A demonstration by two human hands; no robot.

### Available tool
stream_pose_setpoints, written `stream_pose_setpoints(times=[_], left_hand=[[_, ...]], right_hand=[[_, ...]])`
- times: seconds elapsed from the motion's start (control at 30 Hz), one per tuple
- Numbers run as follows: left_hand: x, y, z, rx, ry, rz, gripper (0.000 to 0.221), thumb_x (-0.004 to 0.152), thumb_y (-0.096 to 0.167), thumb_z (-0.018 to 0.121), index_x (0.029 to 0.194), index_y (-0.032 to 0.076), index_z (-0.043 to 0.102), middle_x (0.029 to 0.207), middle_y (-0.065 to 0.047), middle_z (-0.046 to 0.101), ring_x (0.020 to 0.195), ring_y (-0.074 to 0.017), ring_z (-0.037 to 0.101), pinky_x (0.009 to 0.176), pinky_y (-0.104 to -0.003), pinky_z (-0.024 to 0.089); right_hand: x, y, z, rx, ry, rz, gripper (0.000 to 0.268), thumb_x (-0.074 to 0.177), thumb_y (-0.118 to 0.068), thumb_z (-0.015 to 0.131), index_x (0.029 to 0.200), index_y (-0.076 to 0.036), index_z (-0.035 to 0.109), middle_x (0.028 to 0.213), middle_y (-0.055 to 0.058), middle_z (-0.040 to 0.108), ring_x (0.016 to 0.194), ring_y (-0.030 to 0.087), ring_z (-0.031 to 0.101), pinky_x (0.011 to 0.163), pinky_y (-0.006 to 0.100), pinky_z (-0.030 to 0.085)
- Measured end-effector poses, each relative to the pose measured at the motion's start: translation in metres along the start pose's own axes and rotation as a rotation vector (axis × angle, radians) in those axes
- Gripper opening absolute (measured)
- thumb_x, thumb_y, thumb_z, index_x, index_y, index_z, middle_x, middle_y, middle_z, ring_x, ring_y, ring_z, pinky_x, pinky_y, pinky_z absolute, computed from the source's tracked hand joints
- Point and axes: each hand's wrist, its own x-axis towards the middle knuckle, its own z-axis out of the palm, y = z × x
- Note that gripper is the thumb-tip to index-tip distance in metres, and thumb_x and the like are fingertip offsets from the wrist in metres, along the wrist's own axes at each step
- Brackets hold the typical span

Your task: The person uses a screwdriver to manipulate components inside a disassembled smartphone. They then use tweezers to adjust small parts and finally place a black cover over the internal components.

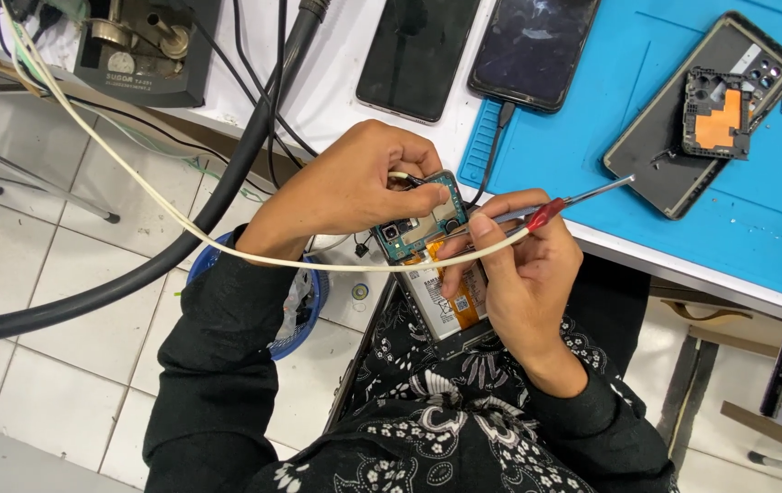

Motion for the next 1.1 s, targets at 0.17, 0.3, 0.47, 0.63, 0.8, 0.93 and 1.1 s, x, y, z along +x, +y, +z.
stream_pose_setpoints(times=[0.17, 0.3, 0.47, 0.63, 0.8, 0.93, 1.1], left_hand=[[0.0004, 0.0000, -0.0003, 0.010, -0.003, 0.000, 0.022, 0.095, 0.021, 0.068, 0.076, 0.013, 0.061, 0.068, 0.008, 0.053, 0.070, -0.0056, 0.047, 0.072, -0.027, 0.042], [0.0006, 0.0020, -0.0002, 0.005, -0.007, 0.000, 0.022, 0.094, 0.020, 0.068, 0.075, 0.012, 0.062, 0.065, 0.008, 0.053, 0.067, -0.0044, 0.046, 0.068, -0.026, 0.040], [0.0004, 0.0016, 0.0005, -0.003, -0.012, -0.004, 0.023, 0.095, 0.020, 0.067, 0.074, 0.012, 0.061, 0.063, 0.008, 0.049, 0.065, -0.0046, 0.042, 0.068, -0.026, 0.040], [0.0005, 0.0017, 0.0003, -0.009, -0.015, 0.001, 0.021, 0.094, 0.020, 0.067, 0.075, 0.012, 0.062, 0.065, 0.008, 0.053, 0.067, -0.0040, 0.046, 0.073, -0.026, 0.046], [0.0003, 0.0021, 0.0003, -0.005, -0.014, 0.004, 0.022, 0.095, 0.019, 0.067, 0.075, 0.012, 0.062, 0.064, 0.009, 0.052, 0.065, -0.0038, 0.045, 0.070, -0.026, 0.043], [0.0003, 0.0028, 0.0003, 0.003, -0.012, 0.000, 0.023, 0.095, 0.018, 0.067, 0.074, 0.012, 0.061, 0.064, 0.008, 0.050, 0.066, -0.0039, 0.043, 0.064, -0.025, 0.037], [0.0001, 0.0040, 0.0004, 0.026, -0.002, -0.009, 0.025, 0.096, 0.018, 0.068, 0.073, 0.012, 0.059, 0.064, 0.008, 0.046, 0.065, -0.0046, 0.039, 0.062, -0.026, 0.033]], right_hand=[[-0.0002, -0.0012, 0.0014, -0.004, 0.002, -0.003, 0.013, 0.105, -0.012, 0.054, 0.101, -0.001, 0.049, 0.073, 0.023, 0.067, 0.040, 0.027, 0.062, 0.043, 0.031, 0.054], [0.0001, -0.0034, 0.0028, -0.035, -0.006, -0.014, 0.012, 0.105, -0.011, 0.055, 0.101, -0.001, 0.051, 0.075, 0.021, 0.069, 0.041, 0.025, 0.063, 0.043, 0.029, 0.053], [-0.0002, -0.0032, 0.0033, -0.071, 0.005, -0.026, 0.013, 0.104, -0.013, 0.056, 0.101, -0.001, 0.052, 0.075, 0.020, 0.069, 0.040, 0.024, 0.063, 0.040, 0.028, 0.052], [-0.0003, -0.0021, 0.0030, -0.081, 0.001, -0.030, 0.012, 0.104, -0.011, 0.055, 0.101, -0.001, 0.052, 0.075, 0.020, 0.069, 0.041, 0.024, 0.063, 0.040, 0.027, 0.052], [-0.0003, -0.0022, 0.0027, -0.106, -0.012, -0.045, 0.012, 0.104, -0.010, 0.055, 0.101, 0.001, 0.052, 0.076, 0.021, 0.070, 0.041, 0.023, 0.063, 0.041, 0.027, 0.052], [-0.0006, -0.0018, 0.0030, -0.111, -0.003, -0.034, 0.012, 0.104, -0.010, 0.055, 0.101, 0.000, 0.051, 0.075, 0.020, 0.070, 0.040, 0.023, 0.062, 0.040, 0.026, 0.051], [-0.0010, -0.0014, 0.0036, -0.109, 0.006, -0.029, 0.012, 0.104, -0.011, 0.056, 0.101, 0.000, 0.052, 0.075, 0.021, 0.070, 0.040, 0.023, 0.062, 0.040, 0.027, 0.052]])
